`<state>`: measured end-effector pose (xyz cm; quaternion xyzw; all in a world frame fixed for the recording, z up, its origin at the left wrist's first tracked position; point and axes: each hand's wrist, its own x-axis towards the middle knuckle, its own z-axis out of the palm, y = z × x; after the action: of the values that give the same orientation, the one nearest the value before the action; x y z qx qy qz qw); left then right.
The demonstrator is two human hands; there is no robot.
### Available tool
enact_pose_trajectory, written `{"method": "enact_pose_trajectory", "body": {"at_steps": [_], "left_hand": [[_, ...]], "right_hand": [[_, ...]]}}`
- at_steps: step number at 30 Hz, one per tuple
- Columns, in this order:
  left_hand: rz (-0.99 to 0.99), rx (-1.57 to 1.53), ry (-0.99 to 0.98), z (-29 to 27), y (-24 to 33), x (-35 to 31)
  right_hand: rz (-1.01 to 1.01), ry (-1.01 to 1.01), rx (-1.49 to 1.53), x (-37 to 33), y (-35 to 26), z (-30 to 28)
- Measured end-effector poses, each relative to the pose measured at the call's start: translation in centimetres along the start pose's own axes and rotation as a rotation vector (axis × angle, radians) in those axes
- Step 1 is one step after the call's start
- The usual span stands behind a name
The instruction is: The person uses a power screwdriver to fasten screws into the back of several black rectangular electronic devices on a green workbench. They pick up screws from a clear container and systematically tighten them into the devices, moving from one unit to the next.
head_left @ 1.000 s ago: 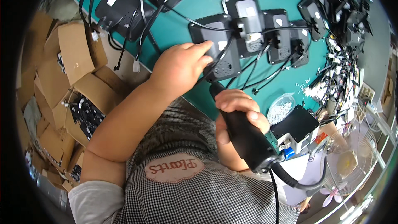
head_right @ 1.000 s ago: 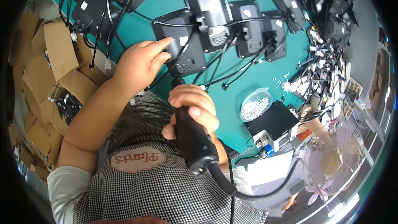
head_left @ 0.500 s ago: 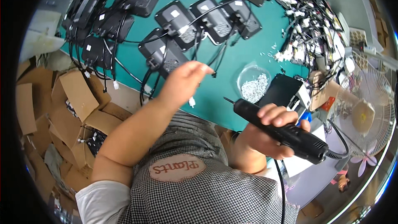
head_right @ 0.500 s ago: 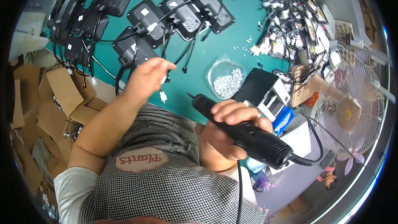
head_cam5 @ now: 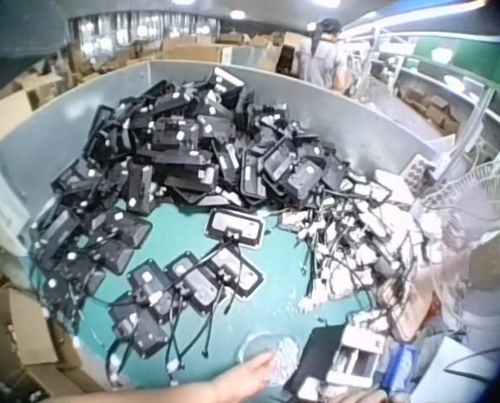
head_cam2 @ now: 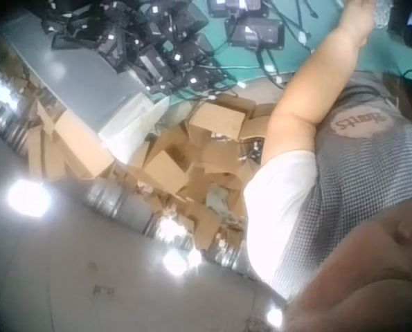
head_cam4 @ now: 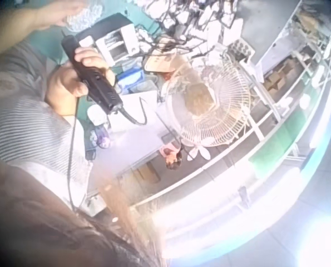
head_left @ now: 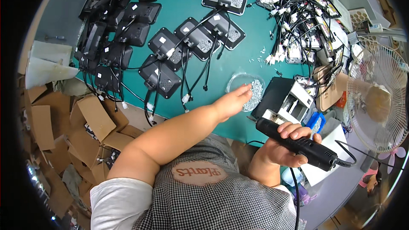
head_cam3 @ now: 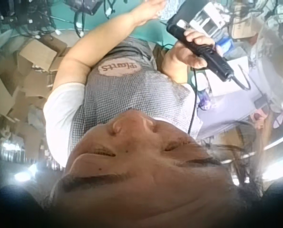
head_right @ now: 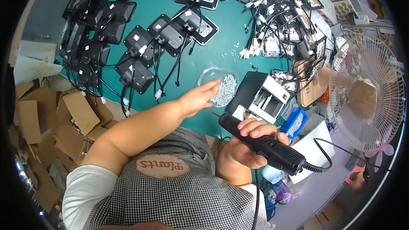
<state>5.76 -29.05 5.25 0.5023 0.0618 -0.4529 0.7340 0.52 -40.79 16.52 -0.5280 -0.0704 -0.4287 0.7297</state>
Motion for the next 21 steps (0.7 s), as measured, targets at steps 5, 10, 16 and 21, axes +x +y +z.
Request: {"method": "enact_pose_trajectory", "body": {"at_steps": [5,10,16,21], "left_hand": [[0.456,0.762,0.383,-2.5,6.3,-0.2],[0.548,0.985,0.942,-9.3,13.7,5.0],[-0.05,1.188,0.949,-12.6,17.5,10.9],[0.093,1.2,0.85,-18.0,18.3,14.3]], "right_hand": [[0.046,-0.001,-0.02,0.7,0.4,-0.7],[0.062,0.014,-0.045,1.0,0.7,-1.7],[0.122,0.026,-0.092,0.4,0.5,-4.1],[0.151,0.069,-0.104,0.0,0.7,-4.6]]}}
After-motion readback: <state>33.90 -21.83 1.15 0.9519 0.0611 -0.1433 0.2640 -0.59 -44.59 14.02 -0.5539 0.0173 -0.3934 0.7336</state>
